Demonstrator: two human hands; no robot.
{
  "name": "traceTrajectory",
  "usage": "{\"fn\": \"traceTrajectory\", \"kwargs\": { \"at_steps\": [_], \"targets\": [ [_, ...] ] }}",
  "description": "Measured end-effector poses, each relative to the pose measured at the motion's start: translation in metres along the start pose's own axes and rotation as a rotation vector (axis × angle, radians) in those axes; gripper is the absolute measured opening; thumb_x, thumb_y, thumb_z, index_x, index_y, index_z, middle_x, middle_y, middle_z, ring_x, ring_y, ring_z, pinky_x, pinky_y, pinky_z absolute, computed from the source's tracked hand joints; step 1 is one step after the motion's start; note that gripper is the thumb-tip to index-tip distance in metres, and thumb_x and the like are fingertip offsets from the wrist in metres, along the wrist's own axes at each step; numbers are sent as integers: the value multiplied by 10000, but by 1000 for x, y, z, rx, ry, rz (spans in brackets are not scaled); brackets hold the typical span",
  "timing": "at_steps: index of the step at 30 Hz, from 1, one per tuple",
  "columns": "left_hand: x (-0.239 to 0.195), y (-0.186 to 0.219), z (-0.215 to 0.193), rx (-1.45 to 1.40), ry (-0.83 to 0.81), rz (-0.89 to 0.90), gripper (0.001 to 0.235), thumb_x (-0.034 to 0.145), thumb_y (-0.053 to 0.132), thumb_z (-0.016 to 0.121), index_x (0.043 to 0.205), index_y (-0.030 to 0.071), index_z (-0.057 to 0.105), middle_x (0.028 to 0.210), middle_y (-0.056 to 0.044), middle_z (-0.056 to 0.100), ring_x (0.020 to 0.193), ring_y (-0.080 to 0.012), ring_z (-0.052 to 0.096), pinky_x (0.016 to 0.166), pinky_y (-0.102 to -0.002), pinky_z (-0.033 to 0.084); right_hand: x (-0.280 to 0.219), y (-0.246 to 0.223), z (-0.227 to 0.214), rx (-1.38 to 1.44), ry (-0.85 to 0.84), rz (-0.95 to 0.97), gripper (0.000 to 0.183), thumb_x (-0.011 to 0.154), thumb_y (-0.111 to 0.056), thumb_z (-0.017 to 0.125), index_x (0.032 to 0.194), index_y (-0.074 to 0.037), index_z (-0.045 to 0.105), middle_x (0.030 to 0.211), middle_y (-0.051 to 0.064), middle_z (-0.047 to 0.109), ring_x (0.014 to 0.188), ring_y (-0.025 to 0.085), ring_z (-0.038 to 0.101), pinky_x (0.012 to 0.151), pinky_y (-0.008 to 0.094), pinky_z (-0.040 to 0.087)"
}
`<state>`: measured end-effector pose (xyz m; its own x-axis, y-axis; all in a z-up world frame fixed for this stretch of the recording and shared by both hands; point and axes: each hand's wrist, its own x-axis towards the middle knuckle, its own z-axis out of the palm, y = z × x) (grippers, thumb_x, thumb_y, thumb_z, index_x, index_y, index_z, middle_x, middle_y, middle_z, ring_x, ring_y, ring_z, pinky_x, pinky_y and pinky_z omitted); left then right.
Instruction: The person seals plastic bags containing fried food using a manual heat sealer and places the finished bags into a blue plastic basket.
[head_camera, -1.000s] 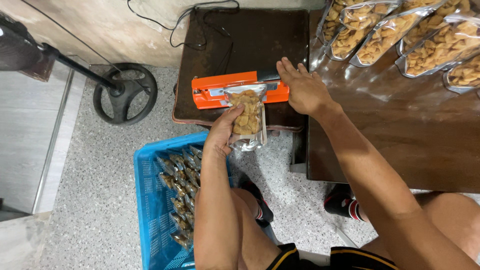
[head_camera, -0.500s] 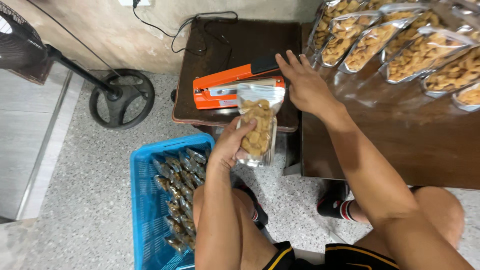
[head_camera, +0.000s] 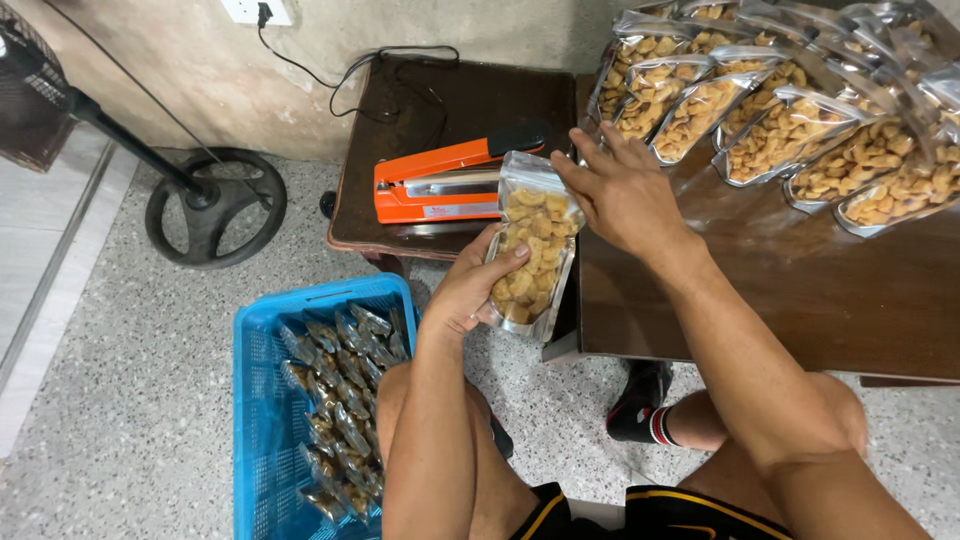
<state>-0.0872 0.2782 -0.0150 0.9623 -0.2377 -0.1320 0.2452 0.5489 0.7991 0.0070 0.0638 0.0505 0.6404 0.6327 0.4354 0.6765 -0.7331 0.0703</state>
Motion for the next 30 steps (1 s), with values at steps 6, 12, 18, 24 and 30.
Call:
{"fn": "traceTrajectory", "kwargs": {
  "at_steps": [6,12,18,24,30],
  "targets": [
    [-6,8,3,92,74,15,654,869,204,767,1445,11,524,1211,-148,718,1048,-209,722,859,-342,606,0,-8,-4,36,90,-37,449,906,-192,751,1353,-201,711,1439,138,641,1344,379,590,1075,509,489],
    [-5,3,-4,330,114,92,894,756,262,853,1519,43,441,1285,-170,692,1133,-243,691,952,-369,574,6,-16,-17,452,68,241,285,987,-205,739,1267,-167,702,1375,92,697,1241,307,687,1051,419,549],
    [-22,15,-25,644,48,529,833,869,206,874,1545,52,411,1505,-137,558,1390,-227,552,1175,-373,467,36,-18,-59,832,-206,238,604,999,-158,650,1571,-143,459,1319,113,670,1027,252,693,739,355,589],
    [-121,48,-34,777,473,512,651,882,229,837,1457,173,537,1328,-98,725,1228,-262,727,1023,-375,593,72,-92,-46,641,-235,-367,272,1026,-78,652,1289,-87,722,1112,143,743,973,270,731,836,358,574],
    [-226,52,-59,988,868,313,760,808,321,830,1475,186,492,1155,-191,742,1103,-373,715,887,-453,582,95,-239,26,784,-385,-723,332,817,-28,682,1143,-72,728,1125,150,731,1042,335,699,876,425,568]
  ]
}}
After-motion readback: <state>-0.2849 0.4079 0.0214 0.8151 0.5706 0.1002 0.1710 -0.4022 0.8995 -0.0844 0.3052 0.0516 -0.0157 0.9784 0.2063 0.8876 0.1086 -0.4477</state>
